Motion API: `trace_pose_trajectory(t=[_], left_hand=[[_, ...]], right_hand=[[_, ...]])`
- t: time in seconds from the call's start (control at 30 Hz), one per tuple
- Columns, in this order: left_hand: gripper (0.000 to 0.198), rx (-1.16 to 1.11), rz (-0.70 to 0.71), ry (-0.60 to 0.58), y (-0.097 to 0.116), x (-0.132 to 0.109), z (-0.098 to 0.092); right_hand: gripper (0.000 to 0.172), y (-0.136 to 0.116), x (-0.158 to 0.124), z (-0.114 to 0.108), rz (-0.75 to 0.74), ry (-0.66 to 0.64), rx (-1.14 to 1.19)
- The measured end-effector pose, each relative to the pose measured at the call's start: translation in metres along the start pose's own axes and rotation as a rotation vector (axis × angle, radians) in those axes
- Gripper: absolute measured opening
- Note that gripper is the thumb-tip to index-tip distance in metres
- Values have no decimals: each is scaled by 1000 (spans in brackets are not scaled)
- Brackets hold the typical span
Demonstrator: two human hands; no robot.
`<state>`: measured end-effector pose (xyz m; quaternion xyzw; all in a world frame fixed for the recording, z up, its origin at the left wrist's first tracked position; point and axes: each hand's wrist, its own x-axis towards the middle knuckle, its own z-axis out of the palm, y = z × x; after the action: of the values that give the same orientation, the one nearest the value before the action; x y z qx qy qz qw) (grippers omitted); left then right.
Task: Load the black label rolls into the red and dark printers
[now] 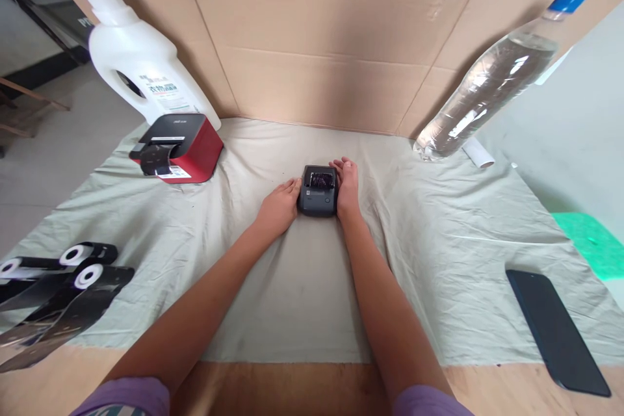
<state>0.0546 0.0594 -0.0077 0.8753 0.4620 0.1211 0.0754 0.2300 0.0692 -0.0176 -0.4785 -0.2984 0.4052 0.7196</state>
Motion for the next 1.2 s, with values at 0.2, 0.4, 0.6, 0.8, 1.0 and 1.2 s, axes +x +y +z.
trace_pose_trajectory(t=[0.2,0.4,0.6,0.8,1.0,1.2], left_hand=[[58,-56,-11,36,0,-2,2],[58,-245,-17,52,-8,0,3],[61,-504,-33,125,-11,-1,1],[65,-615,-11,184,-12,-2,1],[66,-698,19,182,-18,1,4],[64,-751,14,206,-22,4,5]], right_hand=[[40,-1,-1,0,-7,1,7],[39,1,0,-1,-4,-1,9],[38,1,-1,-1,-3,6,3],[37,1,-1,-1,-1,0,14],[39,2,-1,-1,-3,-12,17],[39,-3,-4,2,-8,-12,-25]])
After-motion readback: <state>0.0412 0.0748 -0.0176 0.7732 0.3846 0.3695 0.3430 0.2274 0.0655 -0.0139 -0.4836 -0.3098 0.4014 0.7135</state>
